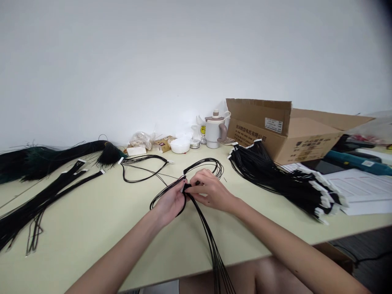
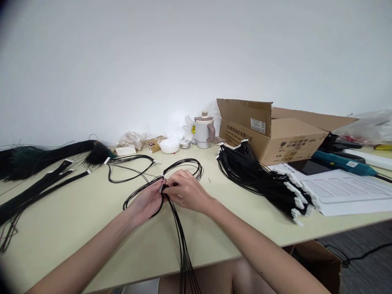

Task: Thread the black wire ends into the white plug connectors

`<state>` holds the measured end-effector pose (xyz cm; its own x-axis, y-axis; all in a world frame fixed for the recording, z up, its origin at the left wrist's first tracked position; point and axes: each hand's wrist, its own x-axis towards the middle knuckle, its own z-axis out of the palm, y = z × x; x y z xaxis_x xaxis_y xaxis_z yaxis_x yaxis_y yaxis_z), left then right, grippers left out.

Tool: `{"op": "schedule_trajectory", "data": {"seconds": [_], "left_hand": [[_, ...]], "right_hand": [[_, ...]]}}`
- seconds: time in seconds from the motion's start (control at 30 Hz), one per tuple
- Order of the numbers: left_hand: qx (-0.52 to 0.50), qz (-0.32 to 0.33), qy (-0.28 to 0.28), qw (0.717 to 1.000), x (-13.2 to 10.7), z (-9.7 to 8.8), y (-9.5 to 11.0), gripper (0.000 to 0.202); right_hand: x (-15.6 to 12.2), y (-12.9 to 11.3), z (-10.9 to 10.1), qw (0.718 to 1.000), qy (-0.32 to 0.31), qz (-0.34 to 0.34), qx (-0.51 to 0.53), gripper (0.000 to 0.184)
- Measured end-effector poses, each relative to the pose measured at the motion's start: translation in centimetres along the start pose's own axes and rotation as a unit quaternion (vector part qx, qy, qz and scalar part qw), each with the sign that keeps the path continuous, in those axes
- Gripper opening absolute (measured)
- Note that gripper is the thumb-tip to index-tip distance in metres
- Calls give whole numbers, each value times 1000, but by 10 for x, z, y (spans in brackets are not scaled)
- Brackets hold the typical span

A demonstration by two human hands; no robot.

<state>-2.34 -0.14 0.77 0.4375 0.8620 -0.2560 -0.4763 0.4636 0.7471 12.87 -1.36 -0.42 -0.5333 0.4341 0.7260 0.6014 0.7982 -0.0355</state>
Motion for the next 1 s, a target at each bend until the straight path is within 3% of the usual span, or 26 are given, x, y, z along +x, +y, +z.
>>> {"op": "schedule_trajectory", "data": {"seconds": [0.17, 0.27, 0.33, 0.4, 0.53, 0.63, 0.73, 0.8, 0.83, 0.9, 1.0], "left_hand": [[-1, -18, 3, 1000, -1, 2, 2, 13], [-10, -17, 16, 1000, -1, 3, 3, 11], [-13, -11, 14, 1000, -1, 3, 4, 10], [-12, -8, -3, 1000, 0, 2, 5, 10], [-9, -13, 7, 1000, 2, -1, 6, 8], [-7, -18, 36, 999, 3, 0, 7, 7], [-4, -13, 44, 999, 2, 2, 7, 9], [-3, -2, 53, 999, 1, 3, 7, 8], [-2, 1, 58, 998, 1, 3, 7, 8], [1, 6, 65, 998, 1, 3, 6, 6], [13, 35, 48, 998, 2, 0, 3, 2]], "right_hand": [[-1, 0, 4, 996, 20, -68, -51, 15], [0, -2, 4, 998, 40, -38, 37, 16], [2, -5, 3, 988, 57, 18, 144, 17], [4, -7, 0, 954, 76, 109, 269, 18], [9, -7, -9, 822, 173, 278, 466, 19], [11, 3, -18, 744, 320, 324, 489, 23], [11, 17, -29, 708, 454, 351, 410, 24], [9, 23, -35, 724, 492, 360, 323, 24], [8, 24, -37, 749, 493, 354, 265, 24], [7, 22, -38, 819, 459, 318, 135, 24], [5, 13, -30, 914, 347, 211, -22, 17]]}}
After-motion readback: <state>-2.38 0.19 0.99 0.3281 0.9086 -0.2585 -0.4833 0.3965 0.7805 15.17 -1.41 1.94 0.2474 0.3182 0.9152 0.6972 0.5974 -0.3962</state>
